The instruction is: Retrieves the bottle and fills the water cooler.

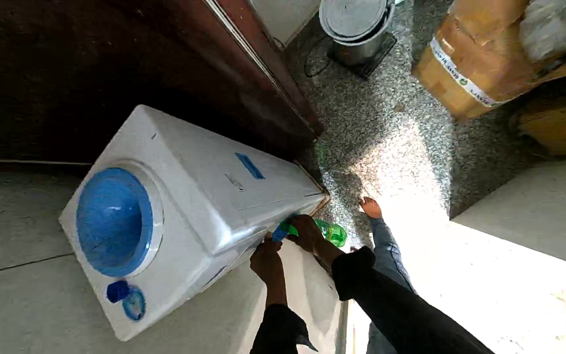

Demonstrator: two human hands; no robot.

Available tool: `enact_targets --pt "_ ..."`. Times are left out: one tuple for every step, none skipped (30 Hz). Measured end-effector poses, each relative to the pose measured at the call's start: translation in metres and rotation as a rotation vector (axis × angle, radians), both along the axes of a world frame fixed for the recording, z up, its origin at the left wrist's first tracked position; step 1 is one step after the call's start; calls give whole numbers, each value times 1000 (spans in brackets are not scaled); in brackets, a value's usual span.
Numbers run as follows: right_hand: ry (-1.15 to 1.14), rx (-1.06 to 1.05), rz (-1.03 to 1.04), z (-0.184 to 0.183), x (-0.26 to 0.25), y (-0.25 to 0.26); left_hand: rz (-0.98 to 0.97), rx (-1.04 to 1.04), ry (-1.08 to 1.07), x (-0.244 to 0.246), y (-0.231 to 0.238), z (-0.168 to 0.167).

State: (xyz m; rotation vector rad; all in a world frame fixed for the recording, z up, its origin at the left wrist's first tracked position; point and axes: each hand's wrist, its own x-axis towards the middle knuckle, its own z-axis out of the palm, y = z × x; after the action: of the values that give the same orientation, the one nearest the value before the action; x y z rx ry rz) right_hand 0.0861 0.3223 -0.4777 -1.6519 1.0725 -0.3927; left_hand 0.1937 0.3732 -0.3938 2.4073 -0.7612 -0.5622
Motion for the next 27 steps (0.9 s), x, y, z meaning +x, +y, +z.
enact_targets --pt "-5 22 20 -2 4 -2 15 -23 19 1 1 -2" --pt "-1 48 55 -4 8 -5 31 -65 44 1 3 -4" --pt "8 64 77 -6 12 -7 49 -101 72 1 4 -5" --pt "17 69 83 -8 15 -7 69 -129 99 1 5 -5" --pt "22 70 81 -9 17 -7 90 -154 123 1 5 -4" --pt "24 71 79 -9 19 -7 107 -171 140 1 4 -3" --pt "21 70 73 -8 19 -7 115 -183 149 0 3 -2" --pt "14 63 58 -8 19 -6 119 -191 148 0 3 -2" --pt "14 53 47 -9 19 -5 124 -189 135 -1 2 -2" --pt "10 37 34 -10 18 -4 128 -185 119 -2 2 -3" --pt "2 19 22 -10 18 -3 133 -181 103 -3 1 -2" --pt "-1 34 32 -8 17 -5 132 -177 88 -3 1 -2" --pt "-4 43 35 -8 17 -7 132 -172 72 -4 -1 -1" --pt "-1 47 43 -9 17 -8 128 -159 48 -5 -2 0" --pt "-3 45 42 -11 17 -8 121 -144 26 -6 -3 0" --pt "-8 44 34 -12 18 -7 113 -134 6 -6 -2 0" --pt "-9 49 29 -11 19 -6 110 -126 -5 -6 -2 0" --pt "-11 57 27 -9 19 -6 106 -118 -13 -7 -2 0" --pt "-13 64 19 -7 18 -6 98 -107 -31 -8 -3 0" --pt "-13 66 8 -5 17 -6 89 -86 -63 -9 -5 2" --pt "-12 64 0 -4 16 -6 78 -59 -97 -10 -6 4" --pt "-14 67 3 -5 16 -6 61 -31 -125 -9 -5 6" --pt "-16 71 5 -5 16 -6 43 -9 -152 -9 -6 7" --pt "-15 72 7 -6 16 -7 31 9 -168 -9 -6 9" --pt "-17 70 0 -6 16 -6 30 22 -173 -9 -6 11" --pt "-17 62 -8 -8 18 -5 38 25 -171 -9 -7 12" --pt "-17 41 -16 -11 20 -4 48 19 -160 -9 -7 12"
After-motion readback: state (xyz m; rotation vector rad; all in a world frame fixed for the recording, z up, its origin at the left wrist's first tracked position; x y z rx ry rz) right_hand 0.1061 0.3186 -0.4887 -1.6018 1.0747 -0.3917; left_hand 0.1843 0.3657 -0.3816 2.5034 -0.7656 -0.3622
